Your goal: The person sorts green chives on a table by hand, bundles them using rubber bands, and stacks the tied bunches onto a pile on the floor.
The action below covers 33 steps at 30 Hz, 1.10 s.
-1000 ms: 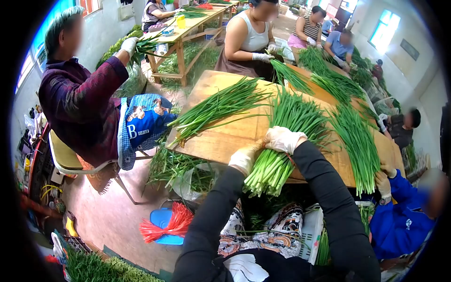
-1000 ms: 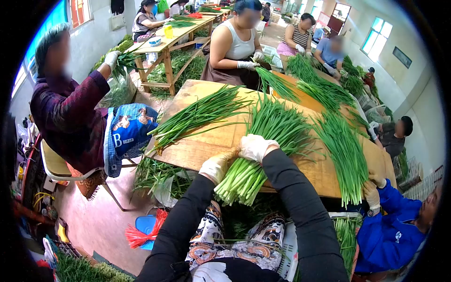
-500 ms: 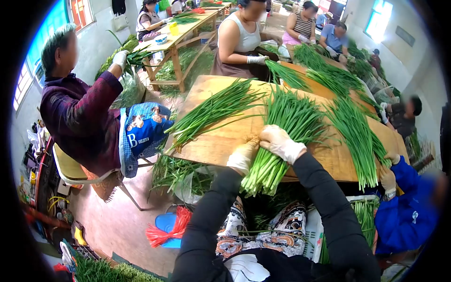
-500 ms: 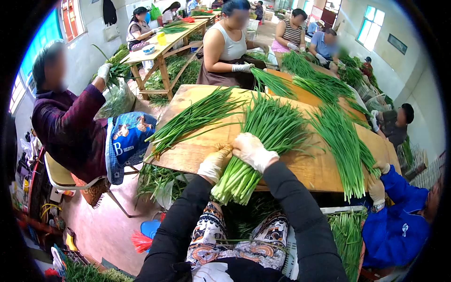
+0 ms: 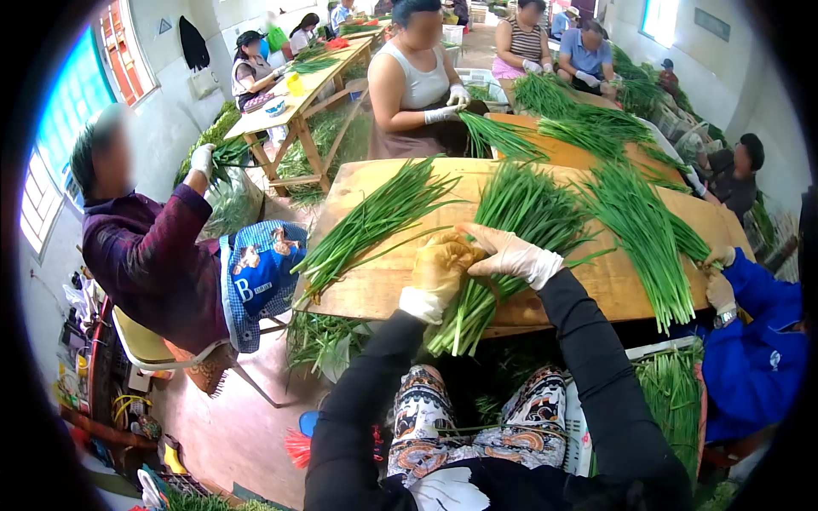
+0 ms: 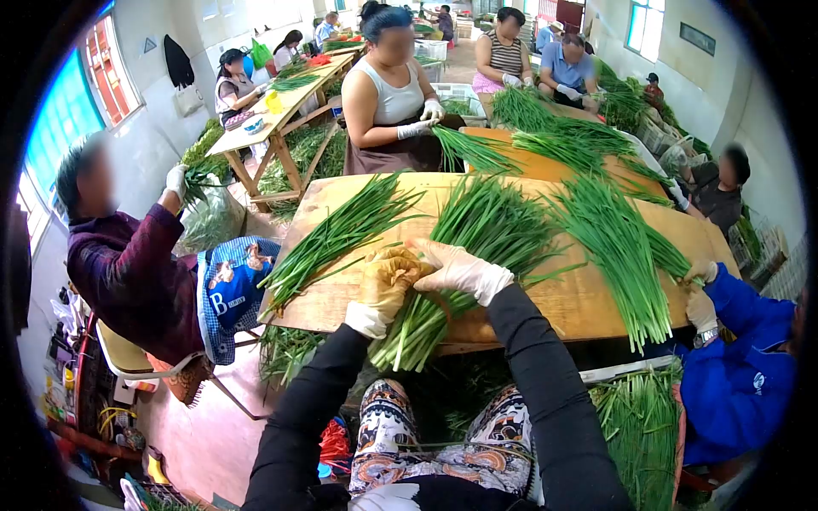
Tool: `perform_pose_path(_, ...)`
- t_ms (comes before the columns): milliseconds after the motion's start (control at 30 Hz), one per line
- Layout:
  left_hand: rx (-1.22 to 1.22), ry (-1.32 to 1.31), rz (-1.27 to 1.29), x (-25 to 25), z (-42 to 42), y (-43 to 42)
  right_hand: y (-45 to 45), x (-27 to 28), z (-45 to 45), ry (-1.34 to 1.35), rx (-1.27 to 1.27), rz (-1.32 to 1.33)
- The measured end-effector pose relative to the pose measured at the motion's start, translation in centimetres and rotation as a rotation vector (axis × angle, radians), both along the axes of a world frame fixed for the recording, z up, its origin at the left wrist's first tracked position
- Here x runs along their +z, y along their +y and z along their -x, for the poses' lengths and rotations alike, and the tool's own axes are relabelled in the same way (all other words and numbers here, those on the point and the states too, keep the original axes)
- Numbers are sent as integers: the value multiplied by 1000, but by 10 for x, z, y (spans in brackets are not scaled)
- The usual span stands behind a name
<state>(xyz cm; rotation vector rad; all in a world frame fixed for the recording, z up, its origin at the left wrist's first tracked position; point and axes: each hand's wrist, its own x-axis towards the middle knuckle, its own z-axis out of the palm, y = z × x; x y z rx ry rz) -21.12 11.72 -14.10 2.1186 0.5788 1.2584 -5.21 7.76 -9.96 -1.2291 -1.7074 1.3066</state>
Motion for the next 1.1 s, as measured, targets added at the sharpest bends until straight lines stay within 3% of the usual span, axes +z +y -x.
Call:
perform_pose_path(33, -1, 9, -4, -5, -1, -3, 2, -7, -2, 53, 31, 27)
perform_pose_path(100, -44, -109, 240, -20, -6, -4, 11, -20, -9, 110, 66, 51)
perform_pose_path(167, -53, -101, 199, -24, -5, -4, 16, -21, -11, 286, 203, 201)
perform_pose_path(233, -149, -229, 319, -25, -2, -3, 10, -27, -12, 172, 96, 106)
perform_pose_path(267, -223, -448, 610, -26, 0, -1, 9, -32, -12, 225, 48, 166)
perform_pose_path(300, -168, -638, 649, -30, 8, 7, 8, -36, -11, 281, -2, 222)
perform_pose_path(367, -85, -748, 718, -7, 16, 0, -4, -19, -1, 346, -65, 240)
perform_pose_path(400, -173, -502, 866, 9, 21, -9, -1, -30, -2, 289, -116, 134)
perform_pose_path(433, -167, -180, 777, 16, 20, -22, -1, -37, -1, 234, -167, 31)
perform_pose_path(467, -171, 129, 638, 24, 19, -35, -2, -39, 4, 518, -126, -29)
perform_pose_path(500, -204, 421, 424, 17, 18, -35, -2, -39, 4, 434, -231, 9)
perform_pose_path(567, -229, 384, 391, 14, 20, -28, -2, -42, 5, 519, -322, -16)
perform_pose_path(633, -93, 858, 302, 19, 22, -15, -6, -40, 8, 619, -375, 0)
perform_pose_path(700, -92, 875, 149, 25, 19, -15, -6, -41, 15, 721, -426, 10)
perform_pose_path(767, 188, 1123, 145, 49, -1, -39, -3, -48, 28, 696, -585, -93)
perform_pose_path(833, 518, 1151, -98, 13, -16, -47, -3, -50, 36, 788, -581, -81)
perform_pose_path(933, 539, 1017, -178, -24, -5, -29, -10, -56, 35, 579, -556, -320)
perform_pose_path(967, 410, 1039, -145, -23, 1, -21, -21, -49, 35, 668, -534, -295)
perform_pose_path(1033, 281, 1053, -113, -21, 2, -19, -47, -41, 34, 501, -444, -398)
perform_pose_path(1100, 369, 1057, 27, -12, -1, -25, -62, -60, 31, 700, -496, -307)
